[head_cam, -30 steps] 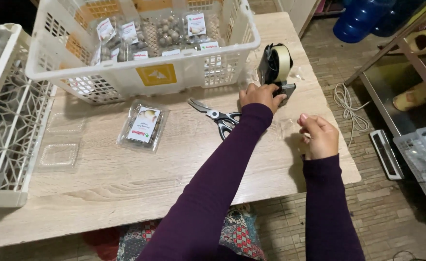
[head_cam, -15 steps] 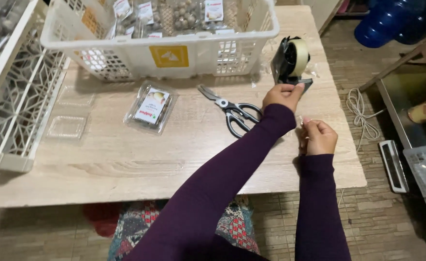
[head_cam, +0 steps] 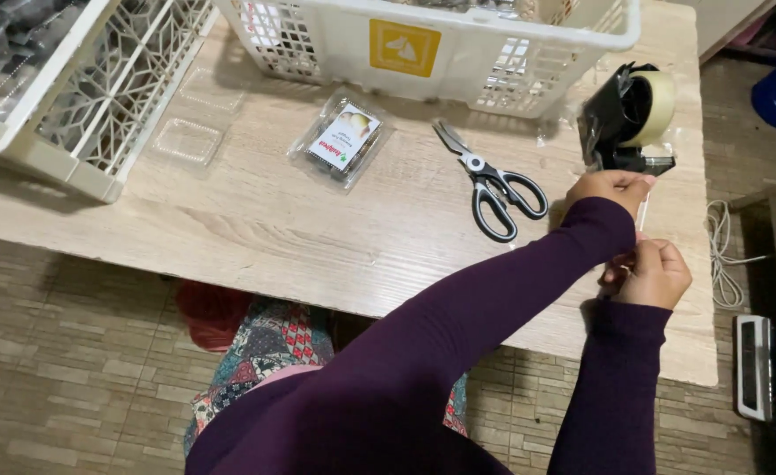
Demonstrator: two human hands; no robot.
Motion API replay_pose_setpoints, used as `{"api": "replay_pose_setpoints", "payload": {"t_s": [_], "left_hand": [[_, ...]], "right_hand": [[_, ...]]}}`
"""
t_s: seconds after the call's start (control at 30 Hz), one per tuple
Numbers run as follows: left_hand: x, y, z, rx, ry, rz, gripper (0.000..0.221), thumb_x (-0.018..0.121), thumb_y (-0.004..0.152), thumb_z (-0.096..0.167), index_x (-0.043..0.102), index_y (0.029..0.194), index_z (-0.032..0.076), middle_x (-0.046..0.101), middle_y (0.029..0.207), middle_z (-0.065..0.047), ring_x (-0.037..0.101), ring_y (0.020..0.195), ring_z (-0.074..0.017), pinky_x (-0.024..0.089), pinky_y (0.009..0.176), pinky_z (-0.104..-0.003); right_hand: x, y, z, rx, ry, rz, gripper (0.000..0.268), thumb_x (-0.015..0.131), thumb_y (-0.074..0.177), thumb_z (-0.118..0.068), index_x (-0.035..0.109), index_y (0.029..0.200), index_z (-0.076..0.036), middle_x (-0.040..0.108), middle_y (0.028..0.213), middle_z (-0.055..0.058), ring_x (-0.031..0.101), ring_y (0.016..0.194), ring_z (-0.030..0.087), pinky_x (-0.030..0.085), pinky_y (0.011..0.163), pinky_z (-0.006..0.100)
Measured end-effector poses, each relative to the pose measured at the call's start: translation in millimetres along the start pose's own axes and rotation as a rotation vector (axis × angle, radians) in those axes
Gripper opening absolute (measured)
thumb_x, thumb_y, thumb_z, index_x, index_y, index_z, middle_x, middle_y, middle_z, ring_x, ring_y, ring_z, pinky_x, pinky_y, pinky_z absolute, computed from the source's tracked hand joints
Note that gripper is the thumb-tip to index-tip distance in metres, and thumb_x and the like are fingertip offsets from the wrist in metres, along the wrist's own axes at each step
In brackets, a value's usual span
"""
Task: Manually packaging food items by applying labels to plastic containers and sealing them with tape.
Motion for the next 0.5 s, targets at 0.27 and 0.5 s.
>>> {"api": "replay_pose_setpoints", "payload": {"t_s": [0.27, 0.5], "left_hand": [[14, -2, -11, 0.083, 0.263, 0.016, 0.025, 0.054, 0.088, 0.034, 0.076, 0.096, 0.027, 0.080, 0.100, -0.001, 0.077, 0.092, -0.0310, 0.057, 0.079, -0.040], [-23, -39, 34, 0.733, 0.042, 0.068, 0.015, 0.074, 0.088, 0.030, 0.069, 0.101, 0.029, 0.060, 0.125, -0.003, 0.066, 0.115, -0.0209, 0.053, 0.108, -0.034]], "right_hand": [[-7, -3, 2, -0.053, 0.084, 0.055, 0.028, 0.056, 0.094, -0.004, 0.044, 0.070, -0.014, 0.043, 0.060, 0.001, 0.040, 0.044, 0.012, 0.031, 0.036, 0.027], [3, -9, -11, -0.665, -0.192, -0.060, 0.007, 0.067, 0.106, -0.002, 0.067, 0.099, -0.002, 0.067, 0.094, 0.009, 0.056, 0.086, 0.013, 0.046, 0.078, 0.027]]}}
Point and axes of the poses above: each hand's wrist, its own y-axis towards the middle knuckle, its own x-axis out of the palm, z = x × y, the point moved 6 cm from there along y, towards the middle knuckle
